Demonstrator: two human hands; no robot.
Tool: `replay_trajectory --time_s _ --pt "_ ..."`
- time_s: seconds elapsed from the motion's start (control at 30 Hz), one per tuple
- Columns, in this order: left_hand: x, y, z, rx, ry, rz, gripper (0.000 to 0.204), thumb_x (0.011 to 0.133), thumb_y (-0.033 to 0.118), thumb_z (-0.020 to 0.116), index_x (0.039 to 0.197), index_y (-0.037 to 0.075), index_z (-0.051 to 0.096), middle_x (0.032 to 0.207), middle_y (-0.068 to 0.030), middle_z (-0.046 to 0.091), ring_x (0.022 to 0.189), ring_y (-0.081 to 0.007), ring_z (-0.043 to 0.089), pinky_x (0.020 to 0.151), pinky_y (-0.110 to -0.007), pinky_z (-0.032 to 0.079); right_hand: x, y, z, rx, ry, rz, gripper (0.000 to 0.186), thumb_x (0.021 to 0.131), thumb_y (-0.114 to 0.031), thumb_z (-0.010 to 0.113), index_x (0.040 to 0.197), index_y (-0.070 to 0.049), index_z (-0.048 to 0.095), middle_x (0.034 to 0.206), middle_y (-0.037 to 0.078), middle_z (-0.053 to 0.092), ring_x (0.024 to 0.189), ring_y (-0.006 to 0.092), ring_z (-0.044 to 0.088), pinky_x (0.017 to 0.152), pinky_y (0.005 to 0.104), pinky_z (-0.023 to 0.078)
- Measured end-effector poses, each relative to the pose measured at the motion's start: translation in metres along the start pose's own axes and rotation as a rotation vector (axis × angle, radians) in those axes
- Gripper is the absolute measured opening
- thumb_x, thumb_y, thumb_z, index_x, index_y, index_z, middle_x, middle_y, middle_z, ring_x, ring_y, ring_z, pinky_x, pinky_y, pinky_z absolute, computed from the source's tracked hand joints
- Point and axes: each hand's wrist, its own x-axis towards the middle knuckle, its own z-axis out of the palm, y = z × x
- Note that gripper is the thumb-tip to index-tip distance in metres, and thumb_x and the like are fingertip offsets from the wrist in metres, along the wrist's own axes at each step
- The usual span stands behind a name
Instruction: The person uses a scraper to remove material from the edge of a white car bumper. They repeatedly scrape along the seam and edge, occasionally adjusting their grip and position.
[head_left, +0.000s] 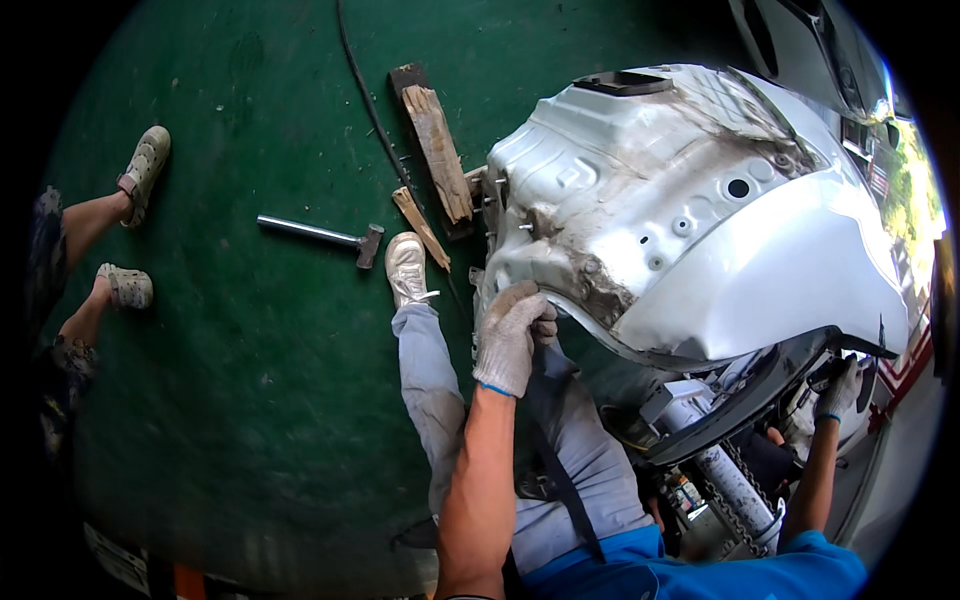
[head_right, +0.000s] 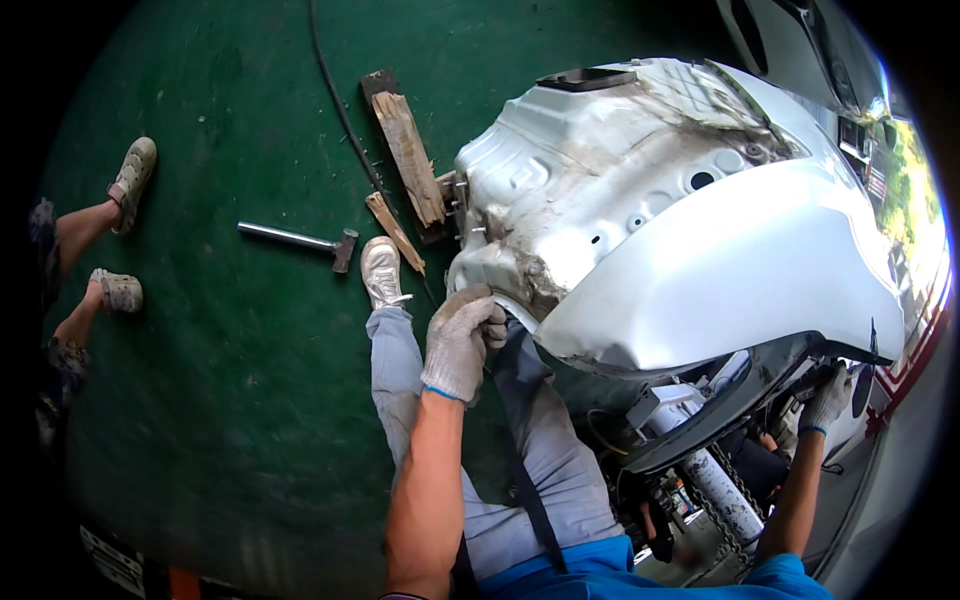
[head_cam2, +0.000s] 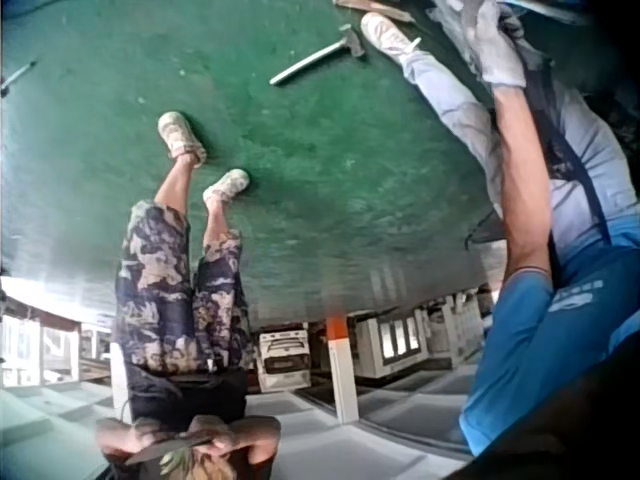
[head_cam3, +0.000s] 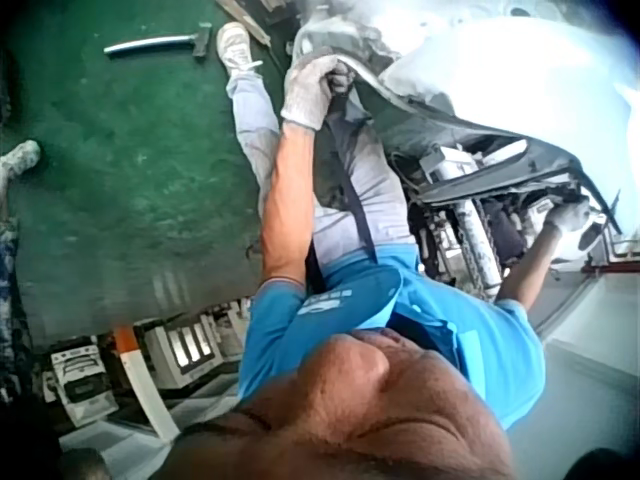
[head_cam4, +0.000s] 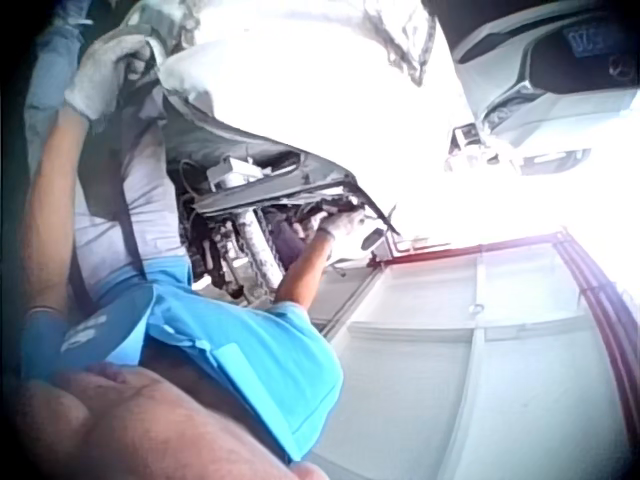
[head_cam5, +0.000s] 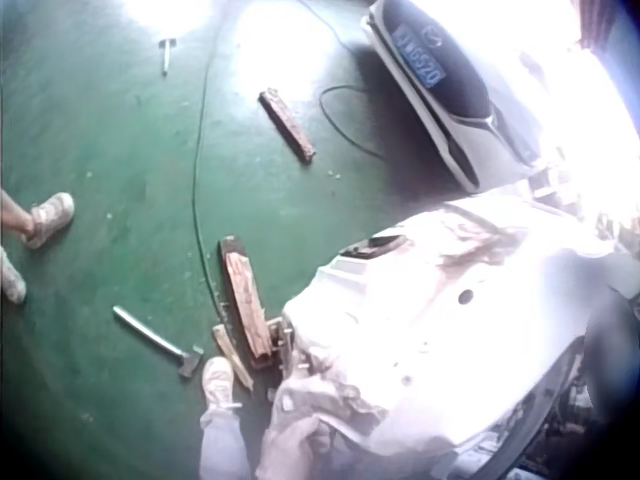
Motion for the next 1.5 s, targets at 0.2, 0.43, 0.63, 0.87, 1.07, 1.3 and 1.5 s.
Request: replay_trajectory --time_s 0.2,0.43,0.63,0.87,1.07,1.3,1.5 --pt "-0.001 0.012 -0.006 -0.081 0.058 0.177 0.039 0.096 0.011 0.061 0.133 -0.002 0.06 0.082 -0.009 0.066 0.065 -0.0158 0.057 0.059 -0.029 0.046 0.015 0.01 -0.012 0.016 0.005 -0.025 0.026 0.104 -0.034 0.062 0.101 -0.008 0.063 0.079 0.002 0.065 0.066 0.0141 0.062 0.059 0.0301 0.048" --pt "-0.002 -0.011 -0.008 0.09 0.005 -0.004 0.048 0.096 0.012 0.066 0.141 -0.004 0.057 0.085 -0.0112 0.067 0.065 -0.0159 0.061 0.058 -0.029 0.05 0.018 0.015 -0.013 0.05 -0.001 -0.028 0.027 0.106 -0.033 0.06 0.102 -0.007 0.062 0.076 0.005 0.066 0.06 0.0167 0.062 0.056 0.0324 0.051" --pt "0.009 0.014 0.009 0.294 0.096 0.003 0.036 0.093 0.009 0.067 0.127 -0.003 0.065 0.081 -0.0096 0.068 0.059 -0.0132 0.06 0.051 -0.027 0.048 0.009 0.013 -0.008 0.041 0.019 0.005 0.027 0.104 -0.036 0.062 0.1 -0.009 0.061 0.075 0.0 0.062 0.063 0.0113 0.059 0.057 0.0287 0.046" --pt "0.026 0.044 0.023 0.51 0.091 0.056 0.029 0.093 0.008 0.065 0.12 0.0 0.07 0.077 -0.0073 0.069 0.056 -0.0108 0.06 0.05 -0.024 0.048 0.016 0.024 -0.011 0.079 0.049 -0.018 0.023 0.104 -0.032 0.063 0.097 -0.01 0.061 0.076 0.001 0.065 0.059 0.0129 0.059 0.053 0.0289 0.046" --pt "0.04 0.075 0.066 0.677 -0.077 0.09 0.026 0.093 0.009 0.067 0.116 0.0 0.075 0.078 -0.0037 0.07 0.06 -0.0086 0.06 0.053 -0.023 0.048 0.034 0.053 -0.027 0.094 0.028 -0.054 0.029 0.105 -0.037 0.066 0.1 -0.009 0.06 0.073 0.0 0.061 0.057 0.0108 0.057 0.051 0.0271 0.045" --pt "0.092 0.089 0.132 1.044 -0.387 0.35 0.037 0.088 0.013 0.065 0.121 0.0 0.077 0.082 -0.003 0.071 0.062 -0.0083 0.058 0.059 -0.025 0.05 0.0 0.026 0.003 0.195 0.049 0.028 0.024 0.107 -0.033 0.063 0.111 -0.01 0.06 0.075 -0.001 0.061 0.057 0.0096 0.055 0.049 0.027 0.043" --pt "0.168 0.115 0.135 1.038 -0.259 0.144 0.029 0.087 0.016 0.068 0.111 0.006 0.082 0.082 -0.0069 0.076 0.063 -0.012 0.064 0.062 -0.03 0.053 0.003 0.045 -0.013 0.184 0.047 0.018 0.026 0.108 -0.035 0.059 0.112 -0.009 0.061 0.074 -0.003 0.059 0.057 0.0081 0.054 0.05 0.0259 0.043"
